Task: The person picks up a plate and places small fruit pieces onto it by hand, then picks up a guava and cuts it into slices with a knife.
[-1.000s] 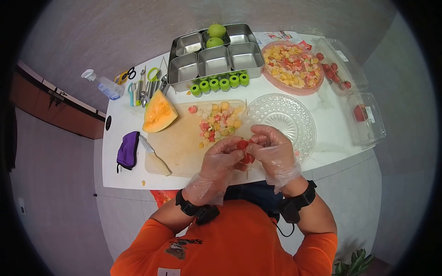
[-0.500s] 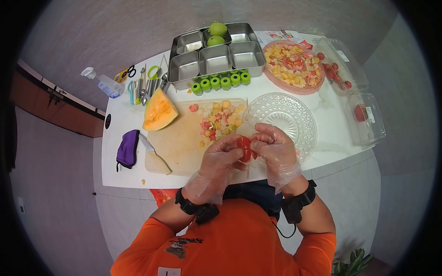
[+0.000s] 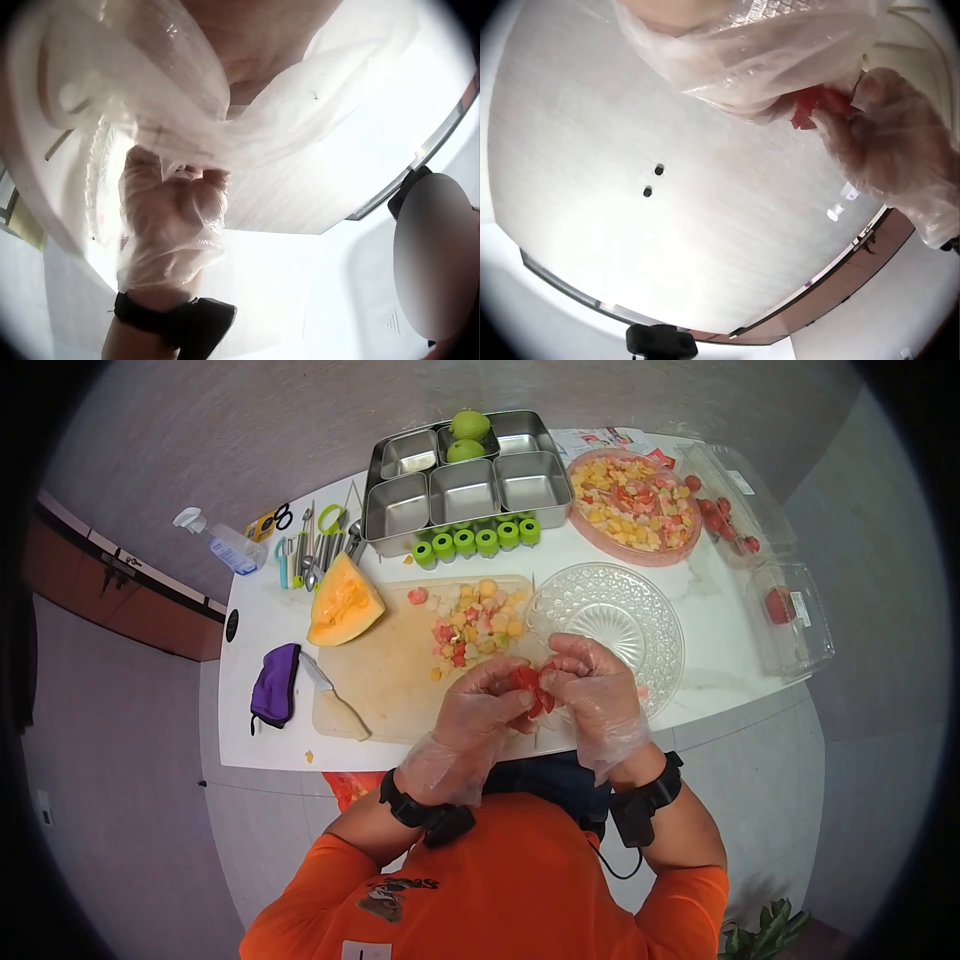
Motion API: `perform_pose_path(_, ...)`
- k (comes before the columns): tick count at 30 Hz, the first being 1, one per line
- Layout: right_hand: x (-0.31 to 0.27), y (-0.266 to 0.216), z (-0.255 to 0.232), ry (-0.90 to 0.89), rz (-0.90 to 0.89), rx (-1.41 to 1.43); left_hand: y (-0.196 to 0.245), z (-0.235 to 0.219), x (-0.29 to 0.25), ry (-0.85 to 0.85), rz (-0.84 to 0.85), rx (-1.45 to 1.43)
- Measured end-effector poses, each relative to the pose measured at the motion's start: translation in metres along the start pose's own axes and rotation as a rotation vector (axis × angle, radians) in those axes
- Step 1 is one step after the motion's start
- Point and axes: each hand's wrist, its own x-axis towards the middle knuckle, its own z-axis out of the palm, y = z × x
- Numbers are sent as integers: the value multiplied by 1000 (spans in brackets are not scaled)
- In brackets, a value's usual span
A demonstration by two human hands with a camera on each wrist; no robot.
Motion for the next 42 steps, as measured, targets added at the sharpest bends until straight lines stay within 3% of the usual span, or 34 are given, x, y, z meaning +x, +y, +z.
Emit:
perform_pose_path(19,3,-3,-8,69,-85,119,-5,-1,12,38,12,-62)
perform_pose_path(26,6,-3,-17,46,5,136,-4,-1,9,48,51,-83)
perform_pose_path(29,-1,-1,-17,40,18,56,-9,-3,11,42,90,-95)
perform_pose_path(34,-11,7,-6,-89,-183,-114,-19,-1,14,53,191,12)
perform_pose_path(42,-7,6,-13,-67,-175,-221,-14,5,11,58,120,-23)
